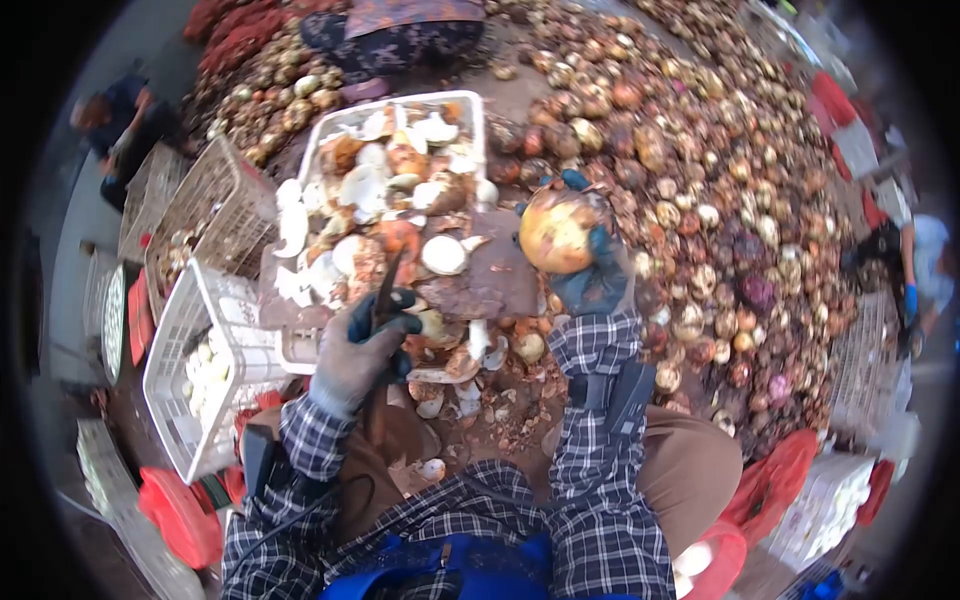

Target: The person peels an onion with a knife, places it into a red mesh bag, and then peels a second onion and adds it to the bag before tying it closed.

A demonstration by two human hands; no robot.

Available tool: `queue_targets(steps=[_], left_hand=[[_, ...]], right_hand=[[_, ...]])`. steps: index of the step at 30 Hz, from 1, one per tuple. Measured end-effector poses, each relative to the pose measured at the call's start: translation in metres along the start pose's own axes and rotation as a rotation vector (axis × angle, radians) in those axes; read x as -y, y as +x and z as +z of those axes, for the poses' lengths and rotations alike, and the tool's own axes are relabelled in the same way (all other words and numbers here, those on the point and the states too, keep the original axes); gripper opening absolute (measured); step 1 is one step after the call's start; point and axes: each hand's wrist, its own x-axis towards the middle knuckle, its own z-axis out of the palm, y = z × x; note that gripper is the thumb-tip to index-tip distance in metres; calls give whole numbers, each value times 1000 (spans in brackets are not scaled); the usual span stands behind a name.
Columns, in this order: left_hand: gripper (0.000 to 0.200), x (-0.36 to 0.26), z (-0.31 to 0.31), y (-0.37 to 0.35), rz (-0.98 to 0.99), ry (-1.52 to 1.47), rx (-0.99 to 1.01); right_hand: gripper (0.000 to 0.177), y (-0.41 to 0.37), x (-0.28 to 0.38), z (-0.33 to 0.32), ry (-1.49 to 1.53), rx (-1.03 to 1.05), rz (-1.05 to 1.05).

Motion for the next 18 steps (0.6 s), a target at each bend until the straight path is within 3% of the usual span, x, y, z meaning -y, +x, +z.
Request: queue_targets(steps=[3,4,6,8,10,13,14,18], left_hand=[[33,3,-1,-3,121,-270,27],[35,5,-1,-3,126,-393,37],[37,10,-5,-1,51,-237,2],[40,-1,-6,-4,5,122,-73],[45,39,-3,18,112,88,-113],[53,33,6,14,401,178,-225],[61,27,10,11,307,281,-188],[41,26,25,21,259,481,-186]], right_hand=[[71,5,-19,41,-168,31,97],[68,0,-23,57,-290,-51,166],[67,-5,-39,59,-643,-73,210],[75,-8,-60,48,-921,53,242],[81,-18,-67,57,-1622,226,39],[84,-22,-61,61,-1533,184,208],[86,-22,-58,64,-1510,110,306],[87,-11,-45,75,-1765,259,355]])
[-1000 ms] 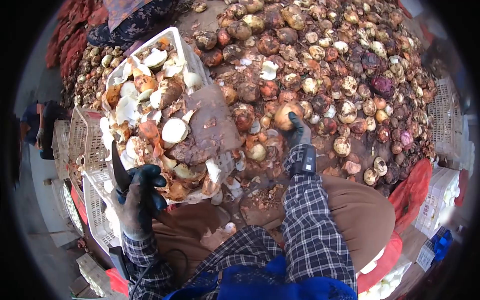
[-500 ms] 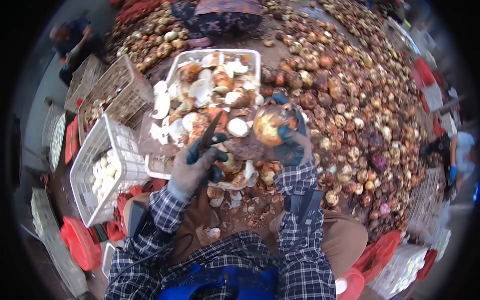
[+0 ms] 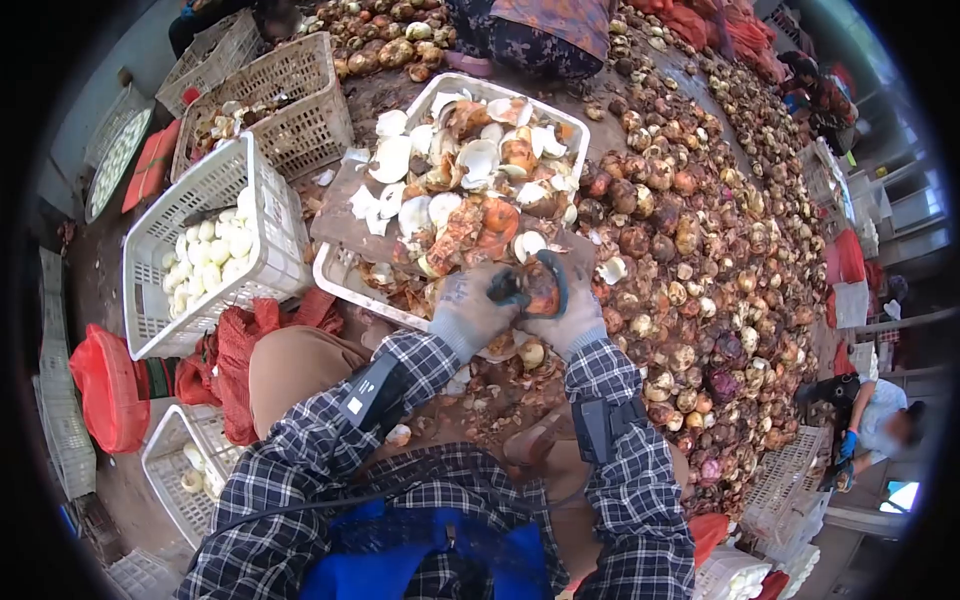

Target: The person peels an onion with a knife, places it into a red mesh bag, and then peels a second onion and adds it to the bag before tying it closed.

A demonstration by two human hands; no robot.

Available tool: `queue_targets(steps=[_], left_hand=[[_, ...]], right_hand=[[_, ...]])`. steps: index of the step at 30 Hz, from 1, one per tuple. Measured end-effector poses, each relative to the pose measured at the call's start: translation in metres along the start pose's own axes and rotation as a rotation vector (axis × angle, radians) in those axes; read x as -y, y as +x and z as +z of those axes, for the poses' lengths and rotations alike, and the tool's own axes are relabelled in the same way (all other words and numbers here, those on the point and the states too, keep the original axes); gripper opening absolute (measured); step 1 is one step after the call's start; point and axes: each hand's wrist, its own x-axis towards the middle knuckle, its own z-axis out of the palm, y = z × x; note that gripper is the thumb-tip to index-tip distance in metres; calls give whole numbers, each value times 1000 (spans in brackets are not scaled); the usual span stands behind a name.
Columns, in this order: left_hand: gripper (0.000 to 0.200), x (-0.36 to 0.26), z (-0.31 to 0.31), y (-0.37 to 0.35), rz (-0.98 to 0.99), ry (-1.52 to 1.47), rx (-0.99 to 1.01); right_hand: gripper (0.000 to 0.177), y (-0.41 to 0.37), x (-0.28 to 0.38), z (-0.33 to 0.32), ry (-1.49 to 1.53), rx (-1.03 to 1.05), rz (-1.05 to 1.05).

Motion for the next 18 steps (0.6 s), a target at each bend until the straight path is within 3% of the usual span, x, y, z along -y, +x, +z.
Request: queue_targets(steps=[1,4,5,6,8,11,14,17,18], left_hand=[[35,-1,-1,2,6,43,34],[21,4,-8,18,-158,160,-1],[21,16,-11,23,-218,60,-180],[33,22,-27,30,-368,-25,-99],[46,32,-30,30,-416,52,-175],[52,26,-31,5,-111,-37,-311],[48,44,-4,-12,-17,-285,-50],[51,17,-3,-22,-77,-69,104],[51,11,-2,-19,-24,-87,46]], right_hand=[[87,-1,0,-1,-21,13,-28],[85,5,-9,1,296,54,45],[82,2,-10,-8,277,77,95],[81,4,-16,-9,339,95,86],[80,8,-37,-16,468,125,76],[81,8,-44,-25,441,126,67],[81,4,-51,-27,518,158,89],[80,2,-50,-30,508,177,62],[81,3,-50,-28,514,167,51]])
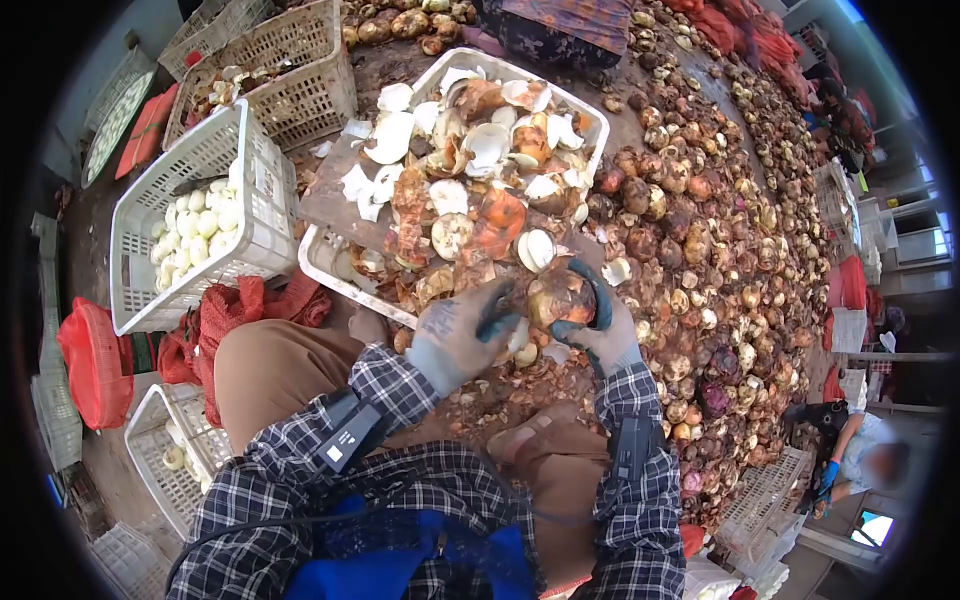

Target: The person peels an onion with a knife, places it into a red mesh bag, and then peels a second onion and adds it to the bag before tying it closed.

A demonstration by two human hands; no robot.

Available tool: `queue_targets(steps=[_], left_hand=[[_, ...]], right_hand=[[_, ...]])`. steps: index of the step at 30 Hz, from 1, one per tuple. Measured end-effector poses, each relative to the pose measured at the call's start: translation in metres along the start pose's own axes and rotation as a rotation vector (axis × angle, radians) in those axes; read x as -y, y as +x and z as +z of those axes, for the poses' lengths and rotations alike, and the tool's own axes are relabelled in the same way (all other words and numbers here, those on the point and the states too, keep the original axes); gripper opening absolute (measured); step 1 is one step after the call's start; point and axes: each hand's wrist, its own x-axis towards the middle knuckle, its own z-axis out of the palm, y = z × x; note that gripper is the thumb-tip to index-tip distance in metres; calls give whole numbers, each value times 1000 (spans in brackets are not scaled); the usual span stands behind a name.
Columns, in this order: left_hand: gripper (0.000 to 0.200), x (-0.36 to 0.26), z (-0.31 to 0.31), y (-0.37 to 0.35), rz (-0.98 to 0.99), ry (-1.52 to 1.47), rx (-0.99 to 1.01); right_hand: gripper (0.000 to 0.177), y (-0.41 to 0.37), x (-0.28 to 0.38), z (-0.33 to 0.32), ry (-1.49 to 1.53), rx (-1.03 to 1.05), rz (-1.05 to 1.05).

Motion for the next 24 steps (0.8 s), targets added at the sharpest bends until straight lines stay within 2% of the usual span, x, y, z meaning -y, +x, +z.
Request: queue_targets(steps=[2,3,6,7,10,14,15,18,21,24], left_hand=[[53,-9,7,7,110,-38,-107],[53,-6,14,13,133,-3,-196],[47,-3,12,27,230,59,-152],[42,-5,8,29,111,49,-61],[32,-1,-8,41,-197,168,-96],[34,-13,-20,22,-190,356,-251],[48,-9,-21,13,-62,284,-118],[53,-3,-10,-14,60,378,88],[33,6,10,-31,111,427,58],[44,10,9,-24,-1,348,106]], right_hand=[[81,0,-2,6,9,-14,-21],[83,0,1,12,-95,-35,-72],[84,-2,24,31,-238,-54,-104],[84,0,25,34,-214,-32,-127],[82,2,17,32,-311,-51,-175],[82,-1,22,33,-278,-90,-29],[83,-1,19,32,-261,-83,-14],[86,-3,13,24,-168,-66,24],[90,-7,8,18,-51,-50,77],[89,-8,-1,17,28,-46,61]])
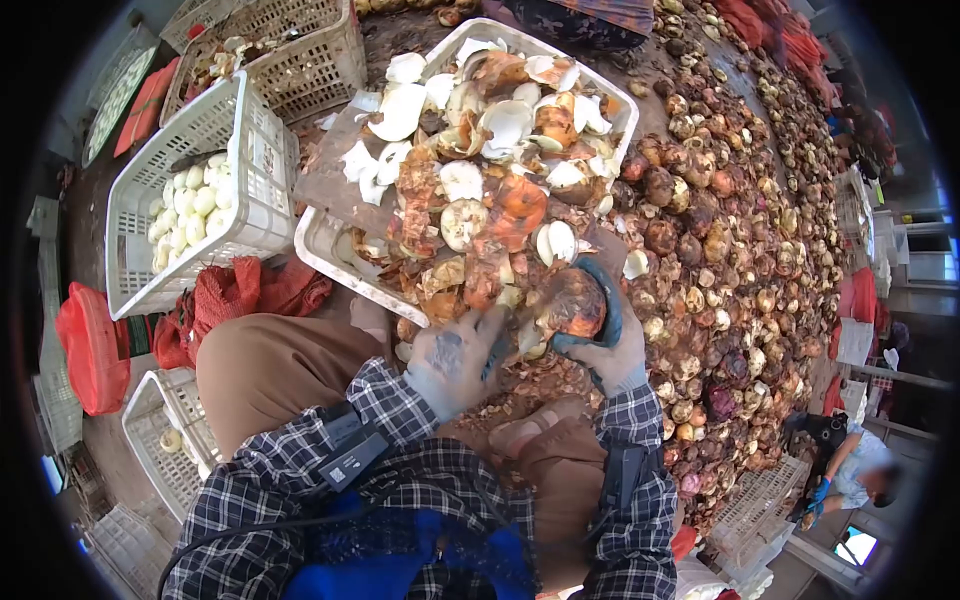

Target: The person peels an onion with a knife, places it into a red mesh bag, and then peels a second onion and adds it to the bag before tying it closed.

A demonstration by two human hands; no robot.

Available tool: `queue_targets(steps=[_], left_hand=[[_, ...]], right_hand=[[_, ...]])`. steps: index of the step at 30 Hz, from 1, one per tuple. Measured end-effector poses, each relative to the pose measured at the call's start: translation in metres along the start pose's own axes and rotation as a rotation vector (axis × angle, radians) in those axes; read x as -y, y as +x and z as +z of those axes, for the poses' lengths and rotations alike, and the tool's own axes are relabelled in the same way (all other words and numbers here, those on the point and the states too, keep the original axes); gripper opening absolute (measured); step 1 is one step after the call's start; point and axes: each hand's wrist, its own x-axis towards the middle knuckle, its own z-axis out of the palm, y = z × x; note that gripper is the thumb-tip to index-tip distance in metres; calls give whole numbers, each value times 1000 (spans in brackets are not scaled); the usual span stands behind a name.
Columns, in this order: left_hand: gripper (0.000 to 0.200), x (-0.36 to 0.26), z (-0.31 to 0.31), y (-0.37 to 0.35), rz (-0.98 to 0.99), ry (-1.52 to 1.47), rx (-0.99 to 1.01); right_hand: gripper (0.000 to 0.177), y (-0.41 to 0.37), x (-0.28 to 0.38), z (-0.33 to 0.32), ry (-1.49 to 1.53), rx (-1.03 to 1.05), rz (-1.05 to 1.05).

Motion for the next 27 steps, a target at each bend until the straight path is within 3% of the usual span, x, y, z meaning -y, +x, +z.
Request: queue_targets(steps=[4,5,8,12,13,17,21,24,27], left_hand=[[45,14,2,12,-131,-202,43],[45,18,17,8,19,-167,-93],[48,-12,-18,-2,36,14,137],[55,0,2,9,121,170,46],[51,0,-7,15,29,78,140],[50,9,-9,26,-102,-28,15],[48,-14,-35,10,43,104,65],[50,-11,-30,19,22,133,192],[44,7,-17,29,-54,10,101]], right_hand=[[89,2,3,7,-22,-20,-112],[88,3,3,7,-33,-11,-106],[87,3,3,5,-25,-4,-87],[84,5,3,6,-33,-31,-42],[83,6,5,7,-63,-49,-25],[80,11,1,14,-233,-101,-156],[79,12,7,14,-246,-97,-149],[79,10,4,16,-246,-94,-165],[79,6,7,17,-233,-100,-182]])
